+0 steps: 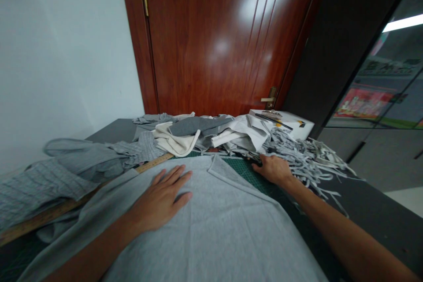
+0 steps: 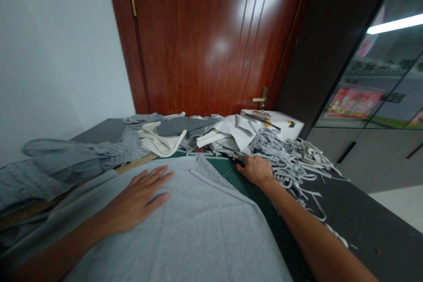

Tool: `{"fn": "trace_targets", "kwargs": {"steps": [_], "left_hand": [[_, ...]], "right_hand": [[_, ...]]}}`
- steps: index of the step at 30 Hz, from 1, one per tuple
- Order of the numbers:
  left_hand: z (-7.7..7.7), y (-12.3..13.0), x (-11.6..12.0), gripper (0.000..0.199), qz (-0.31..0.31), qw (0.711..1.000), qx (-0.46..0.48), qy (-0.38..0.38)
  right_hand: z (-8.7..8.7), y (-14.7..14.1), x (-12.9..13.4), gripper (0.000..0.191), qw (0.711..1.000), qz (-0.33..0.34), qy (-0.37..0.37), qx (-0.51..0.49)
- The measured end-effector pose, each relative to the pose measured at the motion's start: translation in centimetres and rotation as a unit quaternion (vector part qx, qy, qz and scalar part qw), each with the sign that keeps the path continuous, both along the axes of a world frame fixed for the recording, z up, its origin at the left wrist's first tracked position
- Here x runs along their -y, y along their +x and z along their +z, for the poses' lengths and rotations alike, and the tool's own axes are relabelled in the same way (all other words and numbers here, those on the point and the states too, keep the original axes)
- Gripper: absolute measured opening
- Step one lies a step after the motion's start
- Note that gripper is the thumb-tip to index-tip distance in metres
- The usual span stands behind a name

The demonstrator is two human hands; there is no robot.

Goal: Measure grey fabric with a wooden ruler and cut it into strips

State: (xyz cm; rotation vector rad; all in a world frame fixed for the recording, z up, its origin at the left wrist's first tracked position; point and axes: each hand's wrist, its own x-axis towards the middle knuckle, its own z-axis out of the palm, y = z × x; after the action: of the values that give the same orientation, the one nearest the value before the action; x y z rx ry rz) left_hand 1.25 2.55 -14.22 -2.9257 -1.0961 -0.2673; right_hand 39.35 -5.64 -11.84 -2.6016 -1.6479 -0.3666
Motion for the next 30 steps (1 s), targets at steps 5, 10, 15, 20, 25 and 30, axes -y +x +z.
{"fn": "trace_targets", "kwargs": {"steps": [5, 10, 15, 20, 25, 30], "left_hand": [[-0.2, -0.1, 0.0, 0.065, -0.005, 1.0, 0.018, -0.001], [0.0, 0.0, 0.2, 0.065, -0.008, 1.0, 0.012, -0.002], [0.0, -0.1, 0.3, 0.064, -0.007, 1.0, 0.016, -0.006], [0.2, 0.0, 0.4, 0.064, -0.001, 1.0, 0.011, -0.009], [0.6, 0.2, 0.7, 0.065, 0.007, 1.0, -0.004, -0.014], [0.6, 0.2, 0.8, 0.066, 0.004, 1.0, -0.007, -0.015]], "right_hand": [[0.1, 1.9, -1.1, 0.051, 0.999, -0.03, -0.011, -0.009], [1.8, 1.7, -1.3, 0.034, 0.999, -0.017, -0.029, -0.022], [2.9, -3.3, -1.0, 0.04, 0.994, 0.088, 0.012, -0.064], [1.8, -8.4, -1.5, 0.025, 0.954, 0.244, -0.039, -0.172], [1.7, -7.9, -2.4, 0.01, 0.952, 0.236, -0.034, -0.192], [2.1, -3.5, -3.2, 0.026, 0.979, 0.12, 0.002, -0.167]]}}
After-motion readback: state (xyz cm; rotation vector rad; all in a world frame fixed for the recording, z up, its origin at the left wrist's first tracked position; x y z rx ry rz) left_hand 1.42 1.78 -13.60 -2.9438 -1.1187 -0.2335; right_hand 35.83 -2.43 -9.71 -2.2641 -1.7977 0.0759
